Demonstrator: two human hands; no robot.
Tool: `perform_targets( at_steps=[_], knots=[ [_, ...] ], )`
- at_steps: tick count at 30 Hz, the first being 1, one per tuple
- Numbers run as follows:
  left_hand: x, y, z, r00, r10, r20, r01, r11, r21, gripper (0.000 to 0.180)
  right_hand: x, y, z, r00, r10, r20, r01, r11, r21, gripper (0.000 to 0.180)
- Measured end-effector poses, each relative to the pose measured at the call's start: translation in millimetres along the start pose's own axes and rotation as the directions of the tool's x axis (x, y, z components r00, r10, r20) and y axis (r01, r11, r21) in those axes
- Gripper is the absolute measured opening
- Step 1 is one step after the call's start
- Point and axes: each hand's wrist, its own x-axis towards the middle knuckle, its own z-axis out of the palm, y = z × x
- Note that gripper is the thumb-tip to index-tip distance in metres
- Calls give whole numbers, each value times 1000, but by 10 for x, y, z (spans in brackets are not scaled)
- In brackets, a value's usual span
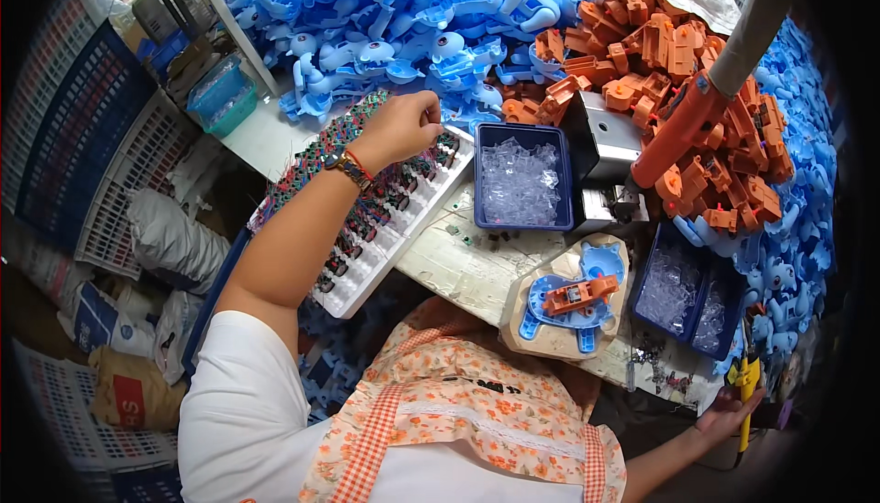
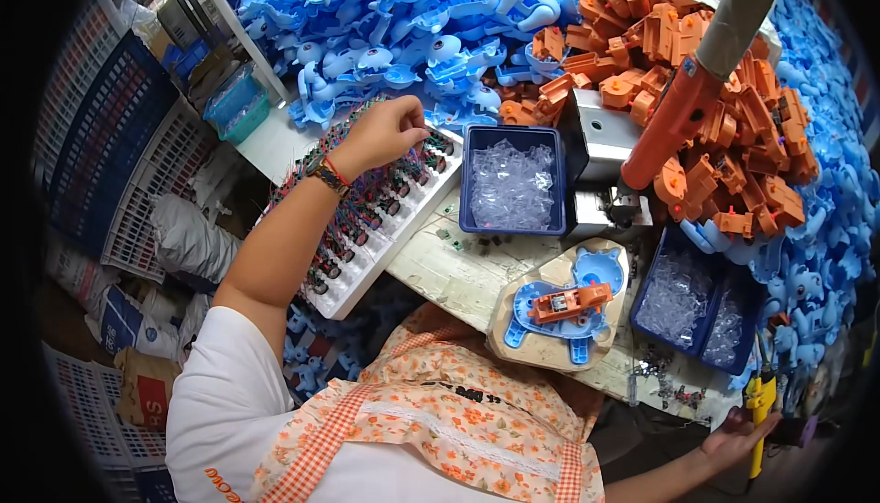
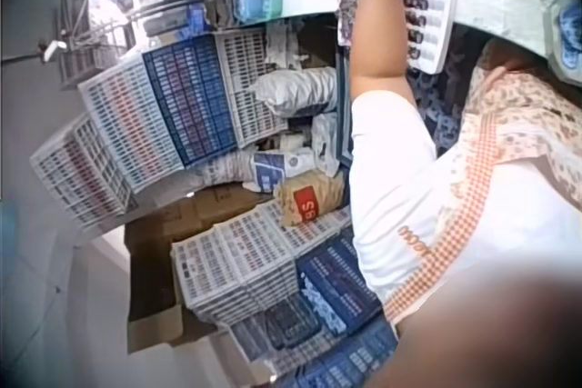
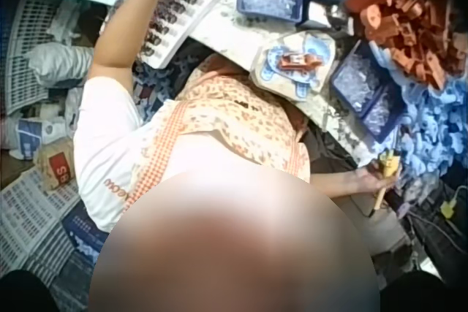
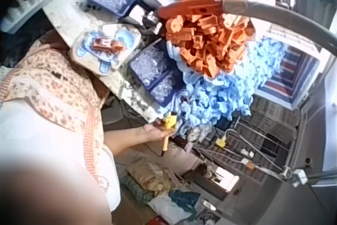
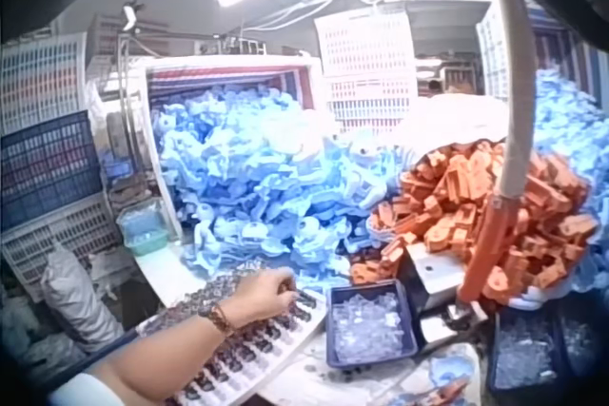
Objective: The recorder is assembling blue plastic toy ponies by fitting pieces together and using a heat tool to secure them.
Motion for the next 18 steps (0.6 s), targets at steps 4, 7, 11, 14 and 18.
perform_targets(
  at_steps=[4,7,11,14,18],
  knots=[
    [5,-250,-22,1000,28,-5,-26,862,-505,20,6,110,3,992,72,99,-78,995,60,44],
    [-70,-190,-250,992,-117,45,110,635,-764,28,-163,76,234,995,83,54,-85,995,43,48],
    [-203,-358,-417,985,-173,-18,15,186,-982,28,-165,126,210,977,69,200,-77,997,30,53],
    [-383,-211,-412,987,-162,-26,-9,109,-994,23,-171,127,228,936,46,350,-66,997,47,57],
    [-716,88,-339,999,30,-15,-16,23,-1000,22,-398,89,473,907,56,418,-74,997,27,59]
  ],
)
